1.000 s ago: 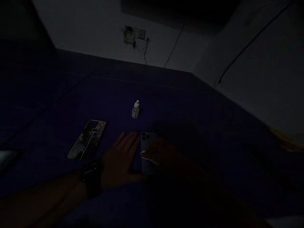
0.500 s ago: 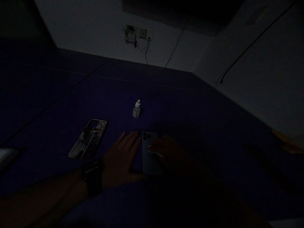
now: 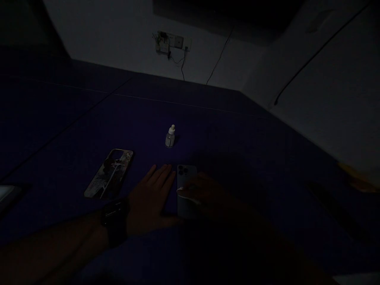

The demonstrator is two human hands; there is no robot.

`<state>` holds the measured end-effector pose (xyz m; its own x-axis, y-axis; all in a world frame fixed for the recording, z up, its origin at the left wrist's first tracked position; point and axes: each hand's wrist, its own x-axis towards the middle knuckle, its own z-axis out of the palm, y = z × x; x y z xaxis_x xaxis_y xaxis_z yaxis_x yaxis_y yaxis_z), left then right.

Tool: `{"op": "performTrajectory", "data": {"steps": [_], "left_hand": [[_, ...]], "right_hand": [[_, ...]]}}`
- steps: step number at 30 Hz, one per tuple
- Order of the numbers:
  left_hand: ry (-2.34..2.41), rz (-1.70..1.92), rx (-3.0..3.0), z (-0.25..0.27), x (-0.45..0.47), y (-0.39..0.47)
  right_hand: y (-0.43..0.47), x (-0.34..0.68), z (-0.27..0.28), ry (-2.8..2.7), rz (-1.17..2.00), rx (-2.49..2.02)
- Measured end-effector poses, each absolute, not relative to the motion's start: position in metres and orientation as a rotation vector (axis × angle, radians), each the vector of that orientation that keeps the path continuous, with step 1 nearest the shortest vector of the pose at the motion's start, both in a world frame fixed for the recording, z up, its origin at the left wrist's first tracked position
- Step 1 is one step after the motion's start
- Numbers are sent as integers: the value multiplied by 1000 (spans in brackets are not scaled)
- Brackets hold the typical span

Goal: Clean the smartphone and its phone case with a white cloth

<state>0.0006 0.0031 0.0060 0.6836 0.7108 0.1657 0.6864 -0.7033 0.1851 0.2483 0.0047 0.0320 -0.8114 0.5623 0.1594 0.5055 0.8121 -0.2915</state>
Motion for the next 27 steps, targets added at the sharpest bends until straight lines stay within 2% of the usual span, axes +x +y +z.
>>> {"op": "performTrajectory", "data": {"steps": [3, 7, 12, 17, 22, 27], "left_hand": [[1167, 336, 2788, 6, 1, 3], [1172, 327, 2787, 5, 1, 3], [1136, 386, 2790, 4, 0, 3], [1152, 353, 2770, 5, 0, 3], [1124, 400, 2777, 3, -1, 3], [1151, 349, 2767, 6, 0, 3]], "right_hand": [[3, 252, 32, -2718, 415, -833], [4, 255, 26, -2663, 324, -1048], [3, 251, 27, -2744, 393, -798], [2, 252, 30, -2661, 353, -1031], [3, 252, 28, -2754, 431, -816], [4, 250, 30, -2664, 342, -1019]]}}
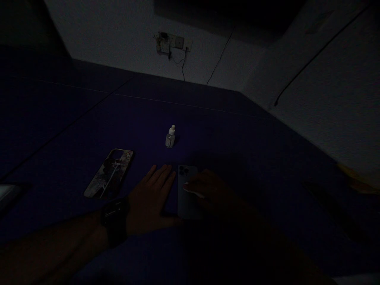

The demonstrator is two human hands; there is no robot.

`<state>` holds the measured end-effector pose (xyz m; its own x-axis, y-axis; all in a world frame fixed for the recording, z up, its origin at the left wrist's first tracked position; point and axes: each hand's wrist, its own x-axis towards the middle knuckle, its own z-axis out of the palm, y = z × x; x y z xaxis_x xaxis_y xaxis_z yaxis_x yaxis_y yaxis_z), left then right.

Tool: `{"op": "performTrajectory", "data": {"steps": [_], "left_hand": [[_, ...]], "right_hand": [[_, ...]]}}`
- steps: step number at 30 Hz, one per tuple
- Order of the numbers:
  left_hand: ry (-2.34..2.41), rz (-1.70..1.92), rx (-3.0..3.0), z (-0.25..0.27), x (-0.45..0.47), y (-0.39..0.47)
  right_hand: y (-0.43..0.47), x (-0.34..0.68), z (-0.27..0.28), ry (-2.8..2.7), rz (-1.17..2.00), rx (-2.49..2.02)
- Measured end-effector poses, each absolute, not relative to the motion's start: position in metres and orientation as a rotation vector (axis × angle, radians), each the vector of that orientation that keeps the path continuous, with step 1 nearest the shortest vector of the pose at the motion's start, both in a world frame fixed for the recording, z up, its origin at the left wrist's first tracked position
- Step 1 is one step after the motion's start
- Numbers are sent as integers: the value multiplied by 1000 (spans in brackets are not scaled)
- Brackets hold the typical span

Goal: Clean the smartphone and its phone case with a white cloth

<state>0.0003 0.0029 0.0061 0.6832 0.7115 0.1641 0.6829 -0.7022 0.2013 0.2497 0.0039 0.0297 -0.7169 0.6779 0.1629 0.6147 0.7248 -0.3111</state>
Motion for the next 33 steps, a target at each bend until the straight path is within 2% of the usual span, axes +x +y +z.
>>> {"op": "performTrajectory", "data": {"steps": [4, 8, 16, 21, 26, 33], "left_hand": [[1176, 274, 2777, 9, 1, 3], [1172, 242, 2776, 10, 2, 3], [1139, 363, 2768, 7, 0, 3], [1119, 372, 2778, 4, -1, 3], [1139, 360, 2773, 5, 0, 4], [1115, 410, 2772, 3, -2, 3]], "right_hand": [[4, 249, 30, -2719, 381, -837], [2, 259, 34, -2641, 325, -959], [-10, 248, 36, -2772, 449, -727], [-10, 250, 41, -2706, 555, -863], [-9, 254, 36, -2724, 574, -738], [-6, 249, 32, -2714, 535, -837]]}}
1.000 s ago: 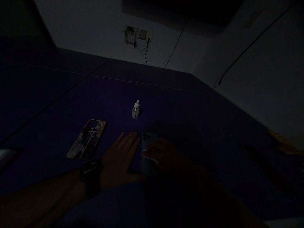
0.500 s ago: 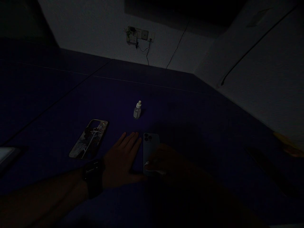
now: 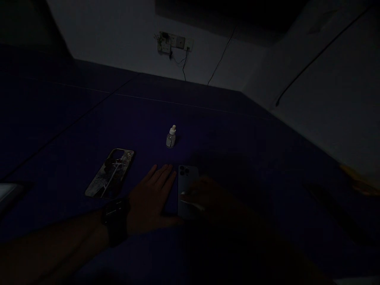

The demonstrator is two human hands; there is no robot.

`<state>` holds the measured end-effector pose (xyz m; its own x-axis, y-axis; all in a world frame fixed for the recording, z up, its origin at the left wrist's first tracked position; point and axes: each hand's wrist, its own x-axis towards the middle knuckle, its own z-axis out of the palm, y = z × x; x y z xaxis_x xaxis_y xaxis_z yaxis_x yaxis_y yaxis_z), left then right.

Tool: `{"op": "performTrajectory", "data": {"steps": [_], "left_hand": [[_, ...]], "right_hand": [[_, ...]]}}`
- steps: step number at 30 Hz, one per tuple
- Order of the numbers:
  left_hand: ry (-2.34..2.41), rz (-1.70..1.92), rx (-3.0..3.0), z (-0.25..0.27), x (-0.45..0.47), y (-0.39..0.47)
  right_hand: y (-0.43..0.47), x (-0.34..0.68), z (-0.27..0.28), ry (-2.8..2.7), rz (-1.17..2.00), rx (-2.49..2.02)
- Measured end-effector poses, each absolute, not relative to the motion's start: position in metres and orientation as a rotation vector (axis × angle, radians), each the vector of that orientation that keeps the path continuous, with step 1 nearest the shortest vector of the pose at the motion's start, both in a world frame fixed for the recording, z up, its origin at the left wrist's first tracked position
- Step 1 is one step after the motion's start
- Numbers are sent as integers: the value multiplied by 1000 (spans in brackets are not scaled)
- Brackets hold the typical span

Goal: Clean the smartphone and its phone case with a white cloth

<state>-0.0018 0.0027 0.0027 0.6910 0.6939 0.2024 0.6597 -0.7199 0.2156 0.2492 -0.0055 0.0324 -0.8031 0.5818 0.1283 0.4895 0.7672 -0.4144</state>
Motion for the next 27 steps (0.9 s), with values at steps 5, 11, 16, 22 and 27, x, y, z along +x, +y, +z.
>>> {"op": "performTrajectory", "data": {"steps": [5, 11, 16, 22, 27], "left_hand": [[1130, 385, 2764, 4, -1, 3], [1161, 337, 2777, 8, 1, 3], [1135, 381, 2767, 4, -1, 3], [1116, 396, 2763, 3, -1, 4], [1126, 404, 2764, 2, -1, 4]], "right_hand": [[-7, 258, 40, -2655, 619, -812], [-5, 277, 50, -2709, 616, -952], [-8, 270, 50, -2747, 725, -823], [-6, 272, 51, -2667, 698, -971], [-3, 276, 49, -2657, 784, -853]]}}
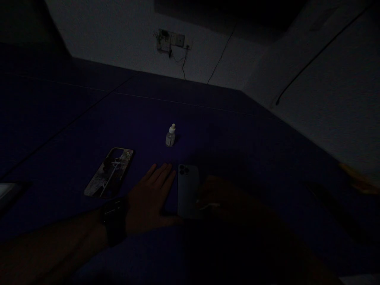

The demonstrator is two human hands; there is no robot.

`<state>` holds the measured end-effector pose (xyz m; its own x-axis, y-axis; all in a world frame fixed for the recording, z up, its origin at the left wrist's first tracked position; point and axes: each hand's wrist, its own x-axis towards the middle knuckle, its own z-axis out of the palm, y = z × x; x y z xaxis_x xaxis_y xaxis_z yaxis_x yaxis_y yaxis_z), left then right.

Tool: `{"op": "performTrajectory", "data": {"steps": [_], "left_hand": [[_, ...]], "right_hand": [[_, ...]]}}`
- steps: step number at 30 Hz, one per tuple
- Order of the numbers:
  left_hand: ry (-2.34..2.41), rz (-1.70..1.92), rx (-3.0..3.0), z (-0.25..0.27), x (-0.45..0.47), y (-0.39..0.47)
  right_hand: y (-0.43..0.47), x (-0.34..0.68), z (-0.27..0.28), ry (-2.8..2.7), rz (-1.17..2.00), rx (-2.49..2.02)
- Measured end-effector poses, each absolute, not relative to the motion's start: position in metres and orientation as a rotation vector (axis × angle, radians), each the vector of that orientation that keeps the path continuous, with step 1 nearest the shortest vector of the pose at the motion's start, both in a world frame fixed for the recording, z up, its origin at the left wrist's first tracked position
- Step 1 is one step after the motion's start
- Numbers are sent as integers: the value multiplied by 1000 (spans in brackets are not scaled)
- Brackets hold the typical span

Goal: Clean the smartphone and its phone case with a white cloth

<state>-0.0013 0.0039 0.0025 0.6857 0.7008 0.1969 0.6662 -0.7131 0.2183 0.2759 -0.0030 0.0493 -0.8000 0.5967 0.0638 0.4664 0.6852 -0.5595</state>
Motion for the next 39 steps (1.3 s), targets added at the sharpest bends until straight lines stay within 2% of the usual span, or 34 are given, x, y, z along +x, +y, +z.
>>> {"op": "performTrajectory", "data": {"steps": [13, 18, 25, 35, 39], "left_hand": [[1122, 392, 2782, 3, -1, 3], [1129, 409, 2797, 3, -1, 3], [1128, 414, 2780, 2, -2, 3], [1126, 419, 2788, 2, 0, 3], [1129, 411, 2795, 4, 0, 3]], "right_hand": [[0, 279, 44, -2602, 764, -894], [-5, 278, 48, -2556, 921, -746], [-11, 265, 59, -2607, 892, -643], [-8, 274, 58, -2668, 832, -810], [-9, 272, 58, -2639, 892, -661]]}}
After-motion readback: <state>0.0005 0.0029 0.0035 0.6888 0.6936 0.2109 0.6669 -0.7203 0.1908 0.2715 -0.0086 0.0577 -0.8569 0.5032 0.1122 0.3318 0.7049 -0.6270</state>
